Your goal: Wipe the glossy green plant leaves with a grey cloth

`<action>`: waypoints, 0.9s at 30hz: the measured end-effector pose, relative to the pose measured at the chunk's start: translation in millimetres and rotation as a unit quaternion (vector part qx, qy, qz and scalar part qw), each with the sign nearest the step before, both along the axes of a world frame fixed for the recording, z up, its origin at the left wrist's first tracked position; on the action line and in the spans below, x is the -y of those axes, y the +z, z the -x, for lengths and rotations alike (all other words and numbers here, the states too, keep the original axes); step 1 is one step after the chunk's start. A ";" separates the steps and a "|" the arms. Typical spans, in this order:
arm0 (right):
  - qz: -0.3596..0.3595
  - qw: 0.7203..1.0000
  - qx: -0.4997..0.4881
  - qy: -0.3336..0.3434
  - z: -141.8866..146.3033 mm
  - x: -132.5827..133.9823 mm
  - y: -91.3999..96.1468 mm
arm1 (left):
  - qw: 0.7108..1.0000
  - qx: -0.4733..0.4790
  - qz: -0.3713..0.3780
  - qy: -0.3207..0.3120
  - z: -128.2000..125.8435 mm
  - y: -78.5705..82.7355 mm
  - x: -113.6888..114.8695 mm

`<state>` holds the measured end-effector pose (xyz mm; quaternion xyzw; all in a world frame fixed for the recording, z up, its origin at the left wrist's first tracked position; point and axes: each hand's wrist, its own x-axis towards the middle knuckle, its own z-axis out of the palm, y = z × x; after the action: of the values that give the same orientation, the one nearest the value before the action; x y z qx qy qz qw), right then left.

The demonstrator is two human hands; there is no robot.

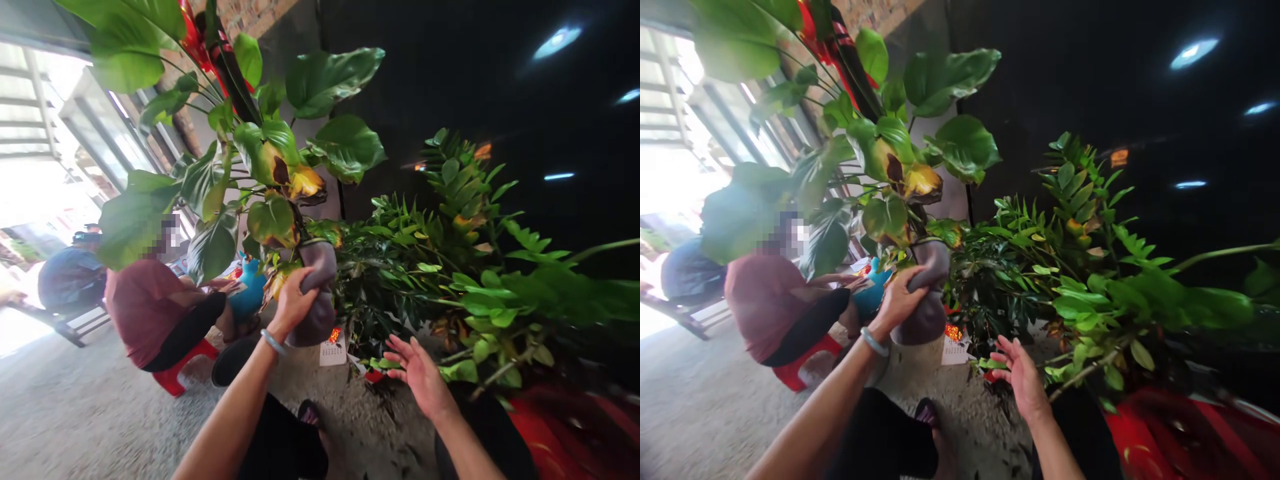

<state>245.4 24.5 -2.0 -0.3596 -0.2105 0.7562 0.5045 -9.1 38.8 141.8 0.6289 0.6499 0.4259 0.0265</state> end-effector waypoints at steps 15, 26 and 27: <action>-0.061 0.991 0.101 0.065 -14.0 29.4 25.4 | 0.919 0.366 0.146 0.026 -48.0 -67.3 98.5; -0.145 0.984 0.076 0.071 35.7 94.6 40.5 | 0.813 0.580 0.034 -0.048 -138.7 -75.0 121.4; -0.127 0.989 0.046 0.063 35.2 96.5 41.4 | 0.818 0.571 0.026 -0.062 -142.9 -78.2 123.6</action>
<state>210.1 -72.0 39.4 -0.3132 -0.3496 0.7362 0.4876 133.8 -84.8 63.6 0.3111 0.4892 0.6887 0.4353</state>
